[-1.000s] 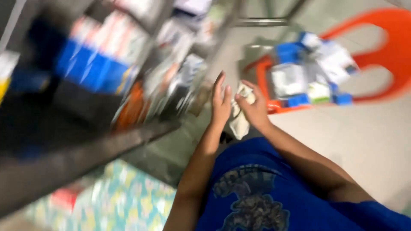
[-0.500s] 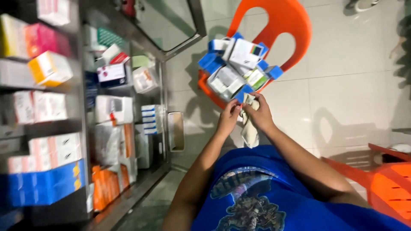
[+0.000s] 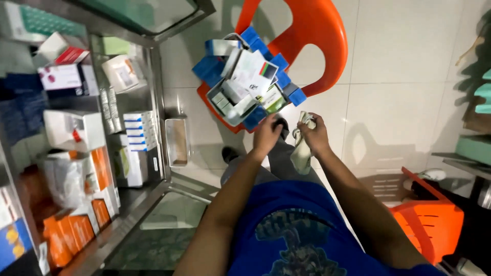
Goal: Wiping down boxes of medication with a cloth and organizing them onto shelves.
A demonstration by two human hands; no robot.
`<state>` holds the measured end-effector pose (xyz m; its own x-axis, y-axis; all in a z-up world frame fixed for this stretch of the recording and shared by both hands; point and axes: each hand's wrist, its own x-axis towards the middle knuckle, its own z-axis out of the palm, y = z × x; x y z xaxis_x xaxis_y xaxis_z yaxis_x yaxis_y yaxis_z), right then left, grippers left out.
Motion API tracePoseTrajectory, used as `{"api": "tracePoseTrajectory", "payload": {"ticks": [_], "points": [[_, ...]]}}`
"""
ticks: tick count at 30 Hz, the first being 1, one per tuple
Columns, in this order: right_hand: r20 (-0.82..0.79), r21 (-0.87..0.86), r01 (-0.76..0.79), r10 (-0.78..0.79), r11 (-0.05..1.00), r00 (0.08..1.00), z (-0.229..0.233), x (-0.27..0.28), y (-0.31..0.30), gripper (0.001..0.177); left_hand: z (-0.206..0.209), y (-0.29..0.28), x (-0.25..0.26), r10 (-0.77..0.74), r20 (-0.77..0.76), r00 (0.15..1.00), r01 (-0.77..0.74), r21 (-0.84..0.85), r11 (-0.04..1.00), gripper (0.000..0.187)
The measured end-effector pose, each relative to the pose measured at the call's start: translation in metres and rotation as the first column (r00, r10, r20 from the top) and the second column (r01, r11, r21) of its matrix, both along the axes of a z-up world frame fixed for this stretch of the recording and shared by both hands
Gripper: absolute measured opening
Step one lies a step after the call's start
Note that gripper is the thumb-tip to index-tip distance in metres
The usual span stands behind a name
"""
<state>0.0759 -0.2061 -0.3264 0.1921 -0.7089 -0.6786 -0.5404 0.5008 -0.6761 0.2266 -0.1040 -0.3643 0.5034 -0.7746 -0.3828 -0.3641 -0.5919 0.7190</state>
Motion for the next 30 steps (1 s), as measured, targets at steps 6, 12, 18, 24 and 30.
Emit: {"api": "tracePoseTrajectory", "payload": {"ticks": [6, 12, 18, 24, 30], "points": [[-0.041, 0.137, -0.025, 0.031, 0.99, 0.999, -0.012, -0.013, -0.017, 0.06, -0.021, -0.091, -0.022, -0.236, 0.244, 0.94, 0.215, 0.113, 0.97, 0.093], [0.052, 0.212, 0.089, -0.102, 0.973, 0.993, 0.001, -0.031, 0.001, 0.061, -0.11, -0.11, -0.024, -0.226, 0.493, 0.84, 0.198, 0.11, 0.974, 0.09], [0.02, 0.157, 0.166, -0.171, 0.974, 0.985, -0.021, -0.053, 0.008, 0.051, -0.099, -0.108, -0.019, -0.038, 0.631, 0.775, 0.152, -0.128, 0.98, 0.076], [0.153, 0.006, 0.416, -0.412, 0.909, 0.898, 0.04, -0.025, 0.006, 0.052, 0.008, -0.085, 0.004, 0.096, 0.109, 0.989, -0.065, -0.255, 0.965, 0.083], [0.423, -0.483, 0.333, -0.117, 0.81, 0.898, 0.113, -0.019, 0.048, 0.049, 0.098, -0.015, 0.048, -0.055, -0.683, 0.728, -0.307, -0.397, 0.865, 0.087]]}}
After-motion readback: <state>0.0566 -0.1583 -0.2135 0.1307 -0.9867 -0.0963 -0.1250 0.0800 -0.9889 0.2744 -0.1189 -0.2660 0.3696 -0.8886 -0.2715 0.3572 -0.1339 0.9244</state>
